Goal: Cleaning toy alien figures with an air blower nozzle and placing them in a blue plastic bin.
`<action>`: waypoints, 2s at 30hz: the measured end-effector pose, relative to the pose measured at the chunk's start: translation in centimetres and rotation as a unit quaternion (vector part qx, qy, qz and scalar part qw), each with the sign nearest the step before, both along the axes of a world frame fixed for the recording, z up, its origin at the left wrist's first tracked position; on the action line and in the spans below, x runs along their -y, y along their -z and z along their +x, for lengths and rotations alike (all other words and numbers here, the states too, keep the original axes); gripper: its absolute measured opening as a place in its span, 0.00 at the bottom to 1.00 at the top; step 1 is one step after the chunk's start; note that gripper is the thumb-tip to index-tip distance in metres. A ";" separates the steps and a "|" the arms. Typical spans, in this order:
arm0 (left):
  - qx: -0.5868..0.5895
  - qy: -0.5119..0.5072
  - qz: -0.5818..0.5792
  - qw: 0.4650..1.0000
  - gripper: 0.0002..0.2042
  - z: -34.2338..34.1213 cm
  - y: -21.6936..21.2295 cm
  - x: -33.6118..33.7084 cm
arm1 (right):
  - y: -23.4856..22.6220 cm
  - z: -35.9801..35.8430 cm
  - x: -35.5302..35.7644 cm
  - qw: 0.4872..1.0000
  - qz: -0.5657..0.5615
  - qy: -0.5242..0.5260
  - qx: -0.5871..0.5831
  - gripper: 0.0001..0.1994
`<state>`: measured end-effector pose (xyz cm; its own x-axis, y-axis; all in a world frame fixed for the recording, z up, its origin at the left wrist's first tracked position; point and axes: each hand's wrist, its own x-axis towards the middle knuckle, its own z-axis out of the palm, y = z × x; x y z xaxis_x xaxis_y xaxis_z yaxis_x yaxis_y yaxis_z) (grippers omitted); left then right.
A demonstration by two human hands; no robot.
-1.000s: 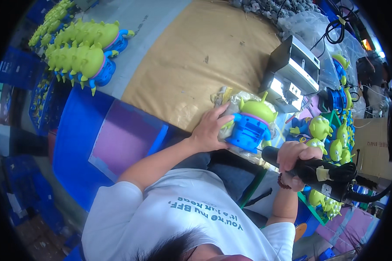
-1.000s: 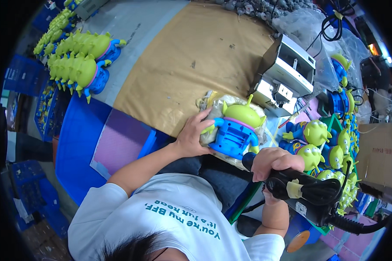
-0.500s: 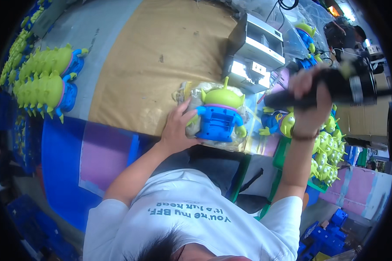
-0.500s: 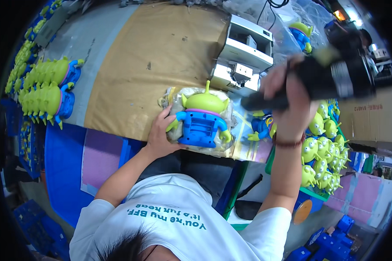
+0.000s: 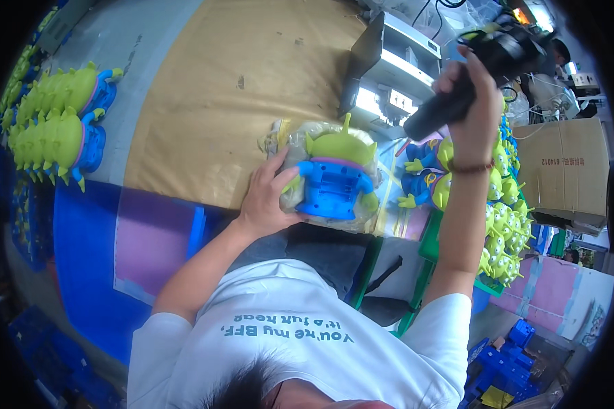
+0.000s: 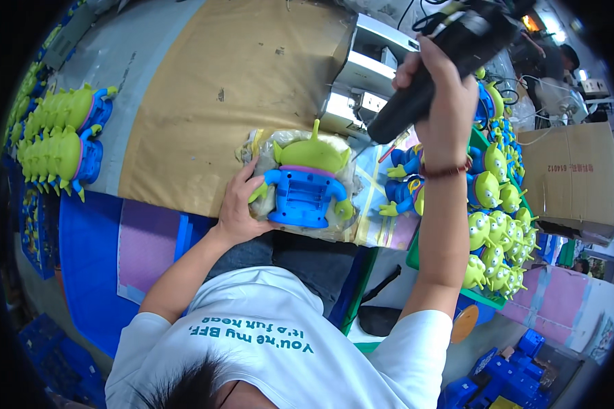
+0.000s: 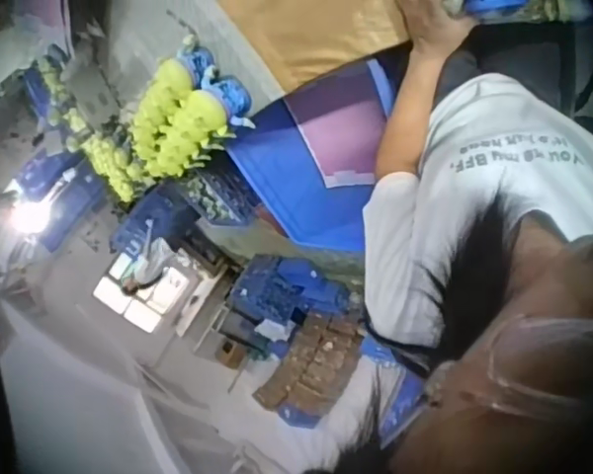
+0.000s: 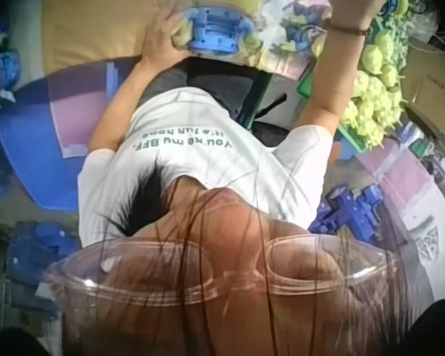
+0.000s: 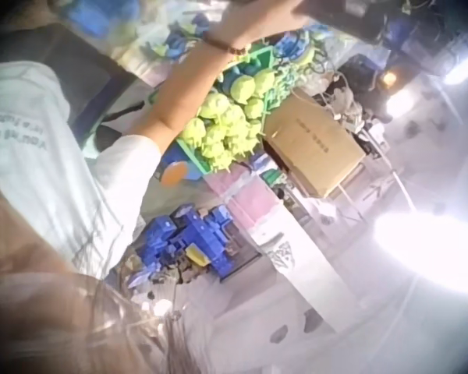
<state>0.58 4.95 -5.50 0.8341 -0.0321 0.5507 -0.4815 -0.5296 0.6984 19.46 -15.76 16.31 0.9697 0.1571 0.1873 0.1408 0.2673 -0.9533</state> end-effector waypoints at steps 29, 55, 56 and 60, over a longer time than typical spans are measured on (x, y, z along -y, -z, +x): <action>-0.021 -0.001 -0.017 1.000 0.45 -1.1 -0.6 -0.5 | 5.1 -13.8 -5.4 0.929 0.042 -0.289 0.225 0.24; -0.284 0.006 -0.295 0.912 0.15 0.7 -6.5 -6.3 | -3.4 -14.9 3.4 0.932 0.285 -0.213 0.065 0.19; -0.258 -0.024 -0.363 0.895 0.16 0.2 -8.8 -8.3 | -3.0 -15.0 4.5 0.935 0.290 -0.199 0.048 0.18; -0.070 -0.374 -0.208 0.901 0.17 0.8 -5.9 -18.0 | -0.8 -15.7 6.6 0.964 0.222 -0.148 -0.001 0.16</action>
